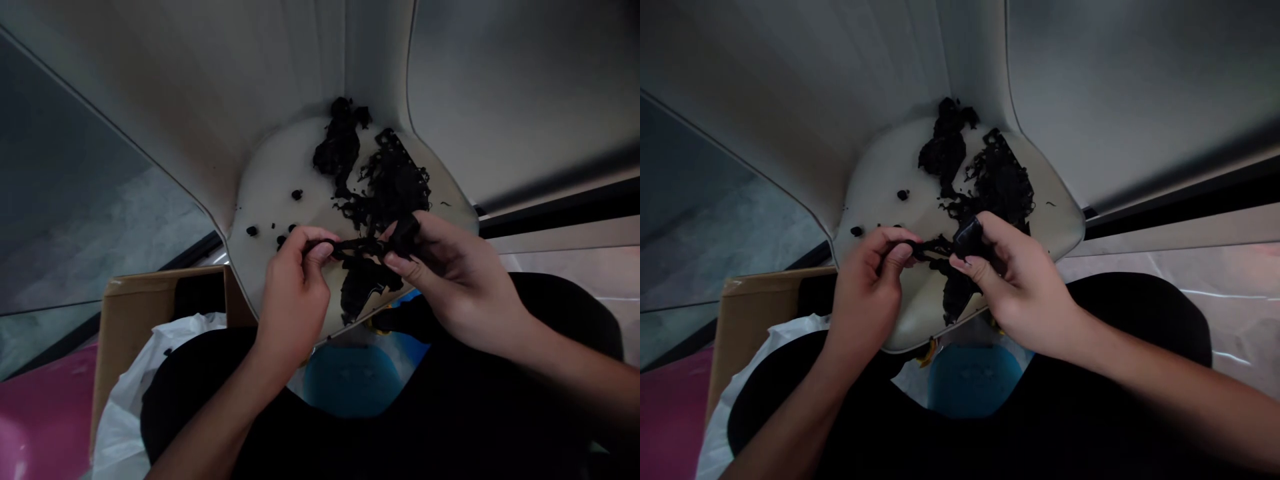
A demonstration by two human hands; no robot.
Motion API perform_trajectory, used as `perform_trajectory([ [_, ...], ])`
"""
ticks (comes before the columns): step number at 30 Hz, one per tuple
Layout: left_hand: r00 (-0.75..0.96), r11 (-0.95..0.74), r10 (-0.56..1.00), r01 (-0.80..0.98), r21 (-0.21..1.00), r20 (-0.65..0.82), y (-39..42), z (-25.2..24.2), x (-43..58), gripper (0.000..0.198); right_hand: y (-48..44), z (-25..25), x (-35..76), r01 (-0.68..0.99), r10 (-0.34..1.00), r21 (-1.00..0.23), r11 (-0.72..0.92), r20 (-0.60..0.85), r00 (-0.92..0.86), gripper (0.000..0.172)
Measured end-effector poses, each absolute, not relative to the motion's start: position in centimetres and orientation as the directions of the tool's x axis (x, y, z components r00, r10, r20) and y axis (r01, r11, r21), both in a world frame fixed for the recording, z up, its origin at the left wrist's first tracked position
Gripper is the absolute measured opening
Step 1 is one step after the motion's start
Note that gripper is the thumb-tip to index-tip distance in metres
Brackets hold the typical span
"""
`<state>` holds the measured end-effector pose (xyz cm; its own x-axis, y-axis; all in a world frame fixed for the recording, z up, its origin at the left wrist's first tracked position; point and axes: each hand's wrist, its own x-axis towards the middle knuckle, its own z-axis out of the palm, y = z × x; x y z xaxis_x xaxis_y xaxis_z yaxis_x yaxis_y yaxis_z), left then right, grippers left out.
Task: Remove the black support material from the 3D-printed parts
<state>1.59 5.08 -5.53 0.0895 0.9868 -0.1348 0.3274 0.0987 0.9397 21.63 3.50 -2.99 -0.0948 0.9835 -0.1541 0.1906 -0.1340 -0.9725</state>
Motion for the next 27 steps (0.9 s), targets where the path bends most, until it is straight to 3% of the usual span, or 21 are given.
perform_trajectory([
  [3, 0.087, 0.137, 0.981, 0.307, 0.942, -0.171, 5.6, -5.7, 1.3, 0.016, 3.2, -3.3, 21.3, 0.207, 0.989, -0.972, -0.115, -0.13, -0.062, 0.031],
  [5, 0.108, 0.228, 0.961, 0.202, 0.952, -0.253, 5.8, -5.5, 1.0, 0.013, 2.9, -3.1, 21.3, 0.217, 0.993, -0.971, -0.104, -0.115, -0.039, 0.028],
  [8, 0.255, 0.421, 0.878, -0.008, 0.907, -0.405, 5.6, -4.7, 0.4, 0.013, 2.0, -2.2, 21.7, 0.219, 0.994, -0.969, -0.11, -0.111, 0.007, 0.018],
  [11, 0.377, 0.507, 0.814, -0.091, 0.857, -0.441, 4.9, -3.8, -0.4, 0.017, 1.2, -1.4, 22.5, 0.154, 0.985, -0.973, -0.169, -0.171, -0.002, 0.006],
  [15, 0.357, 0.449, 0.828, 0.037, 0.893, -0.432, 4.0, -3.5, -1.1, 0.01, 1.7, -1.6, 22.9, 0.131, 0.972, -0.965, -0.229, -0.234, -0.022, 0.005],
  [21, 0.424, 0.285, 0.848, 0.138, 0.949, -0.316, 3.8, -4.6, -1.1, 0.012, 3.5, -3.4, 21.1, 0.239, 0.972, -0.953, -0.184, -0.213, -0.102, 0.03],
  [24, 0.416, 0.231, 0.873, 0.106, 0.967, -0.254, 4.1, -4.9, -0.9, 0.012, 3.6, -4.3, 20.5, 0.29, 0.987, -0.95, -0.116, -0.143, -0.072, 0.02],
  [27, 0.384, 0.178, 0.904, 0.066, 0.982, -0.189, 4.5, -5.0, -0.9, 0.013, 3.6, -4.9, 20.7, 0.343, 0.996, -0.939, -0.006, -0.035, -0.079, 0.044],
])
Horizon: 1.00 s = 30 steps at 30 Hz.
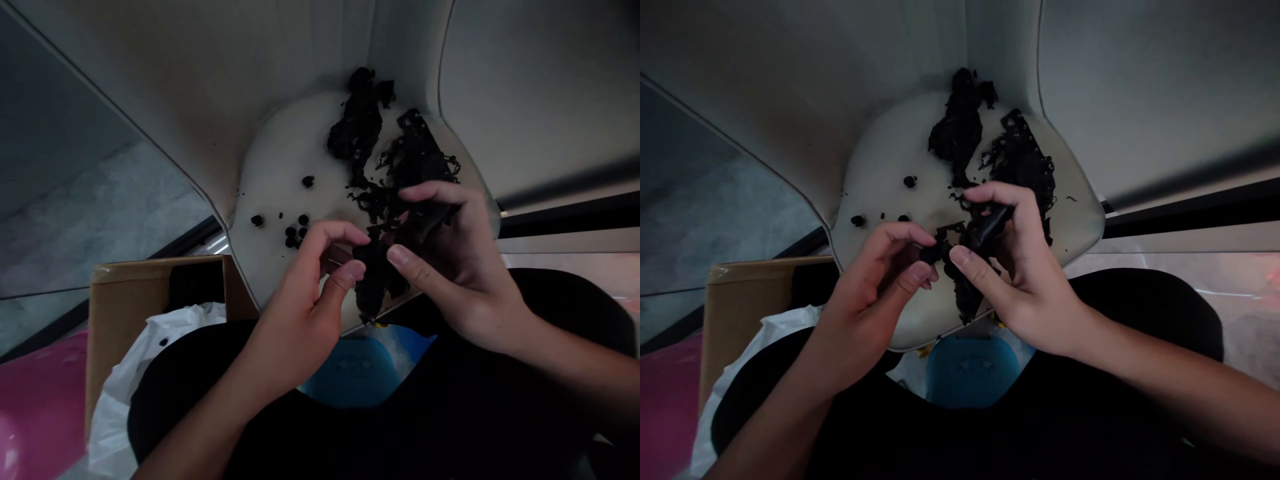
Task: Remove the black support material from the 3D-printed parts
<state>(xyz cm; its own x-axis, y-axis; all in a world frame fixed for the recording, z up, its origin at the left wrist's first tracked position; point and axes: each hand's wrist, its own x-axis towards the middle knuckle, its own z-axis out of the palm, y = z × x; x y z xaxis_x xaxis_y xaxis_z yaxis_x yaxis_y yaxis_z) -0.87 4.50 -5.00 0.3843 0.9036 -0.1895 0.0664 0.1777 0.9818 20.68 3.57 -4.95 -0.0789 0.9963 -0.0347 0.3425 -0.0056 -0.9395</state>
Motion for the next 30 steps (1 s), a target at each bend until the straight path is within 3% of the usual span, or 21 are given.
perform_trajectory([
  [3, 0.37, 0.142, 0.919, 0.019, 0.99, -0.139, 4.8, -5.4, -0.9, 0.013, 3.9, -5.3, 21.1, 0.425, 0.969, -0.886, 0.185, 0.094, -0.227, 0.059],
  [6, 0.385, 0.138, 0.914, 0.003, 0.99, -0.129, 5.0, -6.1, -1.0, 0.011, 4.5, -5.4, 21.1, 0.522, 0.932, -0.795, 0.309, 0.145, -0.331, 0.049],
  [11, 0.361, 0.111, 0.926, 0.016, 0.994, -0.109, 5.4, -7.0, -0.8, 0.01, 5.3, -5.2, 20.6, 0.579, 0.911, -0.71, 0.399, 0.237, -0.337, 0.035],
  [16, 0.39, 0.068, 0.918, 0.026, 0.997, -0.073, 6.2, -7.1, -1.0, 0.012, 5.8, -4.9, 20.7, 0.487, 0.936, -0.807, 0.333, 0.223, -0.271, 0.018],
  [25, 0.342, -0.046, 0.938, 0.257, 0.965, -0.047, 6.1, -7.8, -0.7, 0.047, 6.0, -5.3, 20.9, 0.486, 0.959, -0.829, 0.276, 0.201, -0.201, 0.016],
  [30, 0.288, 0.001, 0.954, 0.27, 0.963, -0.082, 5.7, -8.2, 0.2, 0.053, 6.1, -5.4, 21.0, 0.468, 0.952, -0.832, 0.296, 0.216, -0.219, 0.016],
])
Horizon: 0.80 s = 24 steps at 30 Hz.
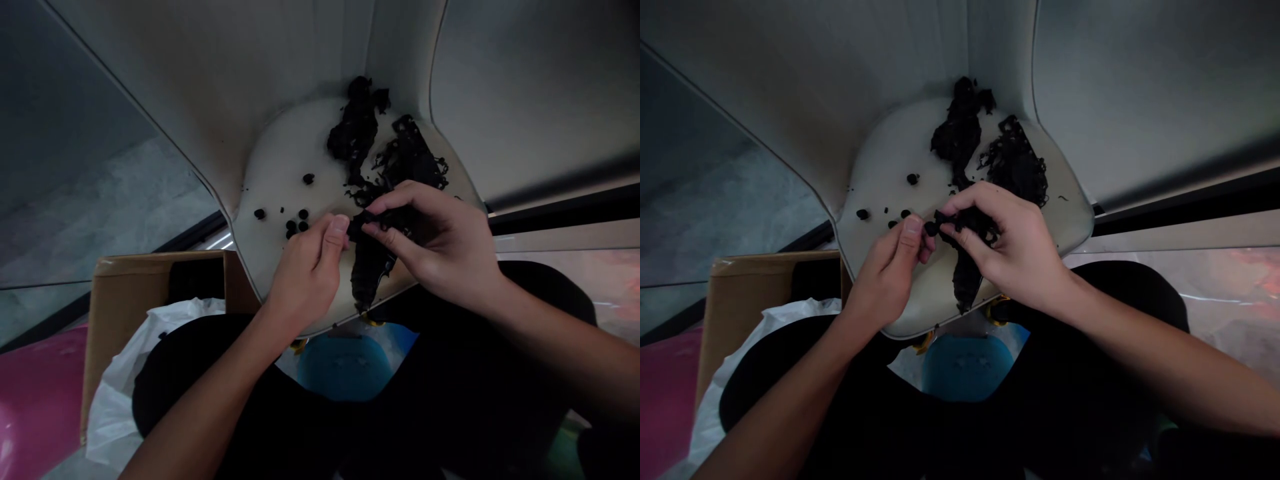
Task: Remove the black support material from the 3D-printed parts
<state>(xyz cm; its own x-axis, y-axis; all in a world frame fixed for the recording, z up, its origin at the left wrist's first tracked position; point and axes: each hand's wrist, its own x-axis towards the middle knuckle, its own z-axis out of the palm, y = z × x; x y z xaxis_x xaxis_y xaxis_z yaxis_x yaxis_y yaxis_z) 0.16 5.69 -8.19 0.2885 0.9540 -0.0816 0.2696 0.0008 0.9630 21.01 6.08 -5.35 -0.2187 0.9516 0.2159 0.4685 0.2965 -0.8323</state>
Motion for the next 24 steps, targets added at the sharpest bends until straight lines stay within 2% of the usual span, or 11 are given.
perform_trajectory([
  [7, 0.337, 0.184, 0.919, 0.087, 0.979, -0.203, 5.7, -8.3, 0.4, 0.043, 6.2, -5.4, 21.1, 0.488, 0.933, -0.8, 0.348, 0.249, -0.258, 0.021],
  [12, 0.364, 0.18, 0.906, 0.127, 0.976, -0.214, 5.9, -7.7, 0.5, 0.039, 6.1, -5.1, 20.8, 0.493, 0.933, -0.803, 0.336, 0.211, -0.292, 0.023],
  [14, 0.403, 0.115, 0.896, 0.2, 0.973, -0.189, 5.9, -7.4, 0.4, 0.038, 6.1, -5.0, 20.7, 0.472, 0.945, -0.834, 0.288, 0.166, -0.283, 0.034],
  [17, 0.474, -0.075, 0.878, 0.275, 0.958, -0.068, 6.2, -7.1, 0.1, 0.033, 6.2, -4.7, 20.9, 0.386, 0.942, -0.903, 0.188, 0.054, -0.332, 0.046],
  [22, 0.525, -0.364, 0.845, 0.424, 0.829, 0.103, 6.7, -6.9, -0.8, 0.016, 6.3, -4.8, 21.1, 0.31, 0.922, -0.951, 0.014, -0.107, -0.371, 0.022],
  [24, 0.549, -0.444, 0.824, 0.471, 0.763, 0.14, 6.7, -6.9, -1.1, 0.011, 6.4, -5.0, 21.2, 0.329, 0.906, -0.944, -0.009, -0.147, -0.396, 0.023],
])
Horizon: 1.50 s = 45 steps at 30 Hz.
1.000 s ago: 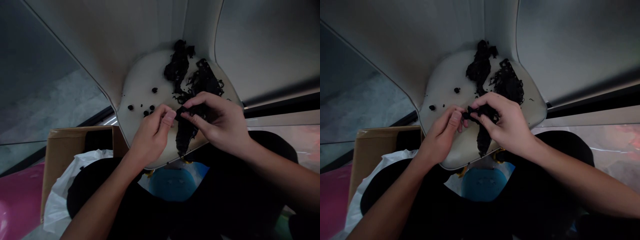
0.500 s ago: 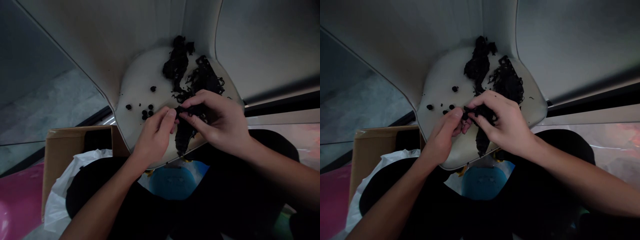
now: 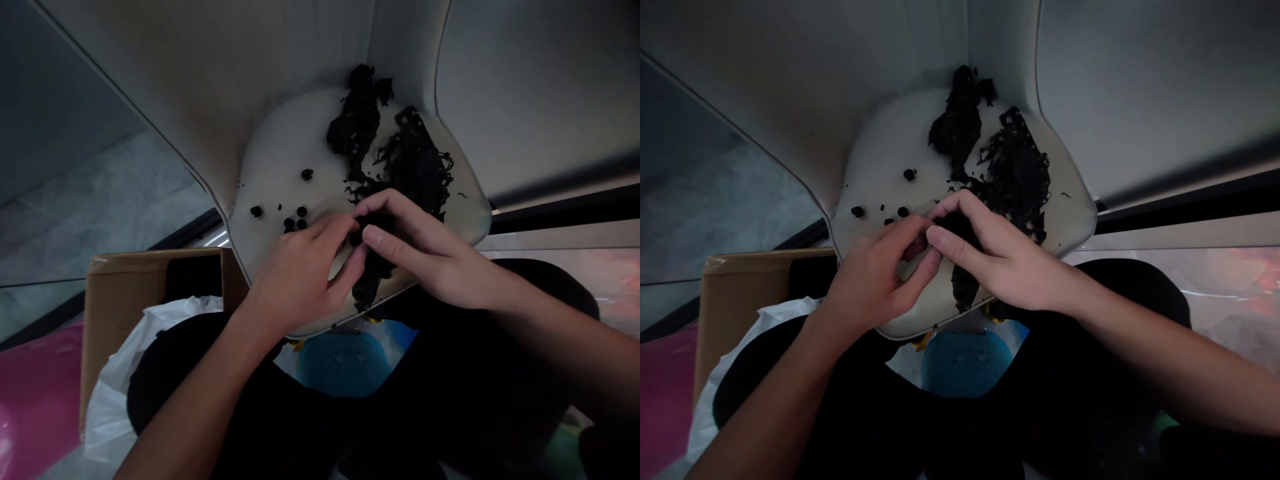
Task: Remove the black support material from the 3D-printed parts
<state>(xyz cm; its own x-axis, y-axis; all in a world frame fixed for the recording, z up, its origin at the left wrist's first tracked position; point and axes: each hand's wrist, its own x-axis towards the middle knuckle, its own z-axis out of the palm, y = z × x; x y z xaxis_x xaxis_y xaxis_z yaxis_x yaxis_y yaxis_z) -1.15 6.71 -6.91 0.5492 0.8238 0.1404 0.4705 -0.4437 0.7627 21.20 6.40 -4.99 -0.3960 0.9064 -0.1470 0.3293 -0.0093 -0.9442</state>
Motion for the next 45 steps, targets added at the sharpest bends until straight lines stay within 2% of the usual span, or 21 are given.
perform_trajectory([
  [4, 0.597, -0.539, 0.783, 0.508, 0.671, 0.176, 6.8, -6.9, -1.6, 0.017, 6.7, -5.3, 21.4, 0.367, 0.859, -0.928, -0.057, -0.233, -0.457, 0.025],
  [7, 0.621, -0.594, 0.753, 0.5, 0.63, 0.217, 6.9, -7.0, -1.7, 0.02, 7.1, -5.2, 21.5, 0.336, 0.834, -0.933, -0.126, -0.283, -0.473, 0.035],
  [10, 0.605, -0.575, 0.751, 0.404, 0.711, 0.265, 6.9, -6.8, -1.5, 0.016, 7.4, -4.8, 21.2, 0.236, 0.758, -0.946, -0.22, -0.318, -0.569, 0.046],
  [12, 0.562, -0.509, 0.776, 0.289, 0.811, 0.287, 6.8, -6.3, -1.6, 0.013, 7.6, -4.3, 21.2, 0.137, 0.713, -0.936, -0.323, -0.336, -0.616, 0.043],
  [15, 0.456, -0.326, 0.853, 0.083, 0.942, 0.255, 6.7, -5.2, -2.8, 0.028, 8.0, -3.1, 21.8, -0.006, 0.747, -0.897, -0.441, -0.363, -0.557, 0.046],
  [18, 0.347, -0.101, 0.929, -0.089, 0.991, 0.126, 7.1, -4.3, -5.1, 0.036, 9.0, -2.0, 23.1, -0.158, 0.921, -0.935, -0.318, -0.265, -0.286, 0.048],
  [19, 0.289, -0.084, 0.952, -0.066, 0.994, 0.099, 7.4, -4.3, -5.9, 0.033, 9.4, -1.8, 23.4, -0.187, 0.953, -0.944, -0.271, -0.236, -0.191, 0.046],
  [21, 0.2, -0.146, 0.973, 0.167, 0.975, 0.111, 8.0, -4.6, -7.1, 0.02, 9.9, -1.8, 23.6, -0.205, 0.957, -0.937, -0.285, -0.265, -0.119, 0.041],
  [23, 0.231, -0.233, 0.964, 0.484, 0.844, 0.133, 8.7, -5.5, -7.8, 0.012, 10.1, -2.3, 23.2, -0.169, 0.909, -0.899, -0.403, -0.373, -0.184, 0.037],
  [24, 0.277, -0.265, 0.954, 0.594, 0.76, 0.116, 9.0, -6.1, -7.9, 0.015, 10.1, -2.6, 22.8, -0.149, 0.886, -0.881, -0.449, -0.418, -0.199, 0.036],
  [26, 0.343, -0.302, 0.937, 0.692, 0.656, 0.069, 9.6, -7.1, -7.9, 0.021, 10.0, -3.4, 22.0, -0.105, 0.876, -0.878, -0.467, -0.443, -0.192, 0.033],
  [32, 0.402, -0.319, 0.915, 0.755, 0.573, -0.02, 10.5, -9.2, -7.2, 0.034, 10.4, -4.9, 20.9, 0.145, 0.966, -0.965, -0.22, -0.236, -0.103, 0.025],
  [35, 0.454, -0.372, 0.89, 0.773, 0.514, -0.039, 10.9, -10.0, -7.0, 0.042, 10.6, -5.4, 20.8, 0.079, 0.962, -0.963, -0.256, -0.262, -0.074, 0.025],
  [39, 0.446, -0.409, 0.895, 0.795, 0.448, 0.027, 11.1, -10.0, -6.7, 0.042, 10.7, -6.1, 20.4, -0.011, 0.951, -0.957, -0.288, -0.285, -0.122, 0.038],
  [42, 0.377, -0.401, 0.911, 0.721, 0.566, 0.166, 10.7, -9.1, -5.5, 0.027, 10.6, -6.0, 20.1, 0.054, 0.957, -0.965, -0.255, -0.26, -0.13, 0.049],
  [45, 0.323, -0.35, 0.922, 0.47, 0.81, 0.212, 9.7, -8.1, -2.9, 0.019, 10.4, -5.8, 19.8, 0.148, 0.969, -0.968, -0.203, -0.221, -0.114, 0.051],
])
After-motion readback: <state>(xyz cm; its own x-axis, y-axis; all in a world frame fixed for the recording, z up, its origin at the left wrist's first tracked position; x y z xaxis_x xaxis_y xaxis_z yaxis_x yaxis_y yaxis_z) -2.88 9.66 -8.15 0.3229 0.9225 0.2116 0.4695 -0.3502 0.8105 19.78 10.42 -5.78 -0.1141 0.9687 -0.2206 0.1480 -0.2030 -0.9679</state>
